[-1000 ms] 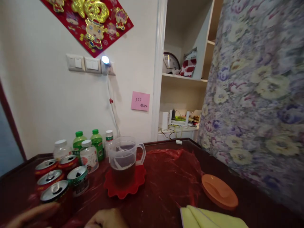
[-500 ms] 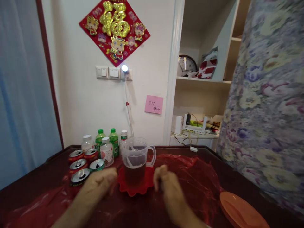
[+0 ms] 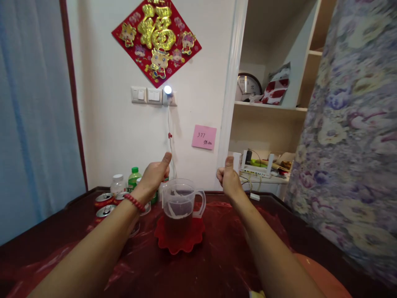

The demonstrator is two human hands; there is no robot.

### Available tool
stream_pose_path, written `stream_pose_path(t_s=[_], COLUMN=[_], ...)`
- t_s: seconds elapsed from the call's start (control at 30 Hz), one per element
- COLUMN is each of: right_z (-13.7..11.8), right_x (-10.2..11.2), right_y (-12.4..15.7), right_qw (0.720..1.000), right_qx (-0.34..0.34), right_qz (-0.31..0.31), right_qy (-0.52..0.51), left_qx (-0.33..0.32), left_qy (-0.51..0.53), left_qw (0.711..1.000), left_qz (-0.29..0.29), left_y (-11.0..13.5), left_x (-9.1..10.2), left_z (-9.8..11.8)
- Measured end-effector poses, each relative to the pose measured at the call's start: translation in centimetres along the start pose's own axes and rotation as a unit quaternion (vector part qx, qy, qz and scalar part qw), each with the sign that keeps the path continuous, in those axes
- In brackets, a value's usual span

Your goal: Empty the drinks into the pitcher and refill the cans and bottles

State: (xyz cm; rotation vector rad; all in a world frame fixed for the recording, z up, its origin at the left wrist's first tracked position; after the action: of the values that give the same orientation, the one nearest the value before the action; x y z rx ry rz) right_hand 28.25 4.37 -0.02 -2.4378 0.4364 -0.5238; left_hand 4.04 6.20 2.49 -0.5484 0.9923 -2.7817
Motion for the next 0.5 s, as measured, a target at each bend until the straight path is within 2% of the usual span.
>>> stream_pose_path(t_s=[0.03,0.13,0.5], right_z=[1.2,3.0,3.5], right_x=[-0.8,-1.8,-2.7], right_y=[-0.7,-1.4,-1.3], right_qw=[1.0,0.997,0.988], right_qx=[-0.023,-0.06,-0.105], right_qz=[-0.016,-0.039,-0.06], right_qy=[0.007,0.022,0.093], left_qx=[0.047,0.101,0.14], left_qy=[-0.001,0.005,0.019], left_qw=[0.999,0.994,0.988], left_qz=[-0.018,-0.036,-0.071], left_y=[-0.4,-0.6,-0.2], left_x=[-0.7,-1.4,-1.9], left_z=[-1.6,-4.0,-4.2])
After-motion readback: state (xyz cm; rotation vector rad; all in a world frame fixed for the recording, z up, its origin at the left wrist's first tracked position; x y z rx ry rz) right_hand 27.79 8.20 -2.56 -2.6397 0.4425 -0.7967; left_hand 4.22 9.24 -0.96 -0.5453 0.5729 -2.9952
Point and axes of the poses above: each hand's wrist, its own y-axis away from the middle knuckle, its own x-axis out of the back of the hand, z = x × y, the point moved 7 cm from there along -y, towards the middle knuckle, and after that the axes turned 1 degree about -x, right-handed, at the moved point
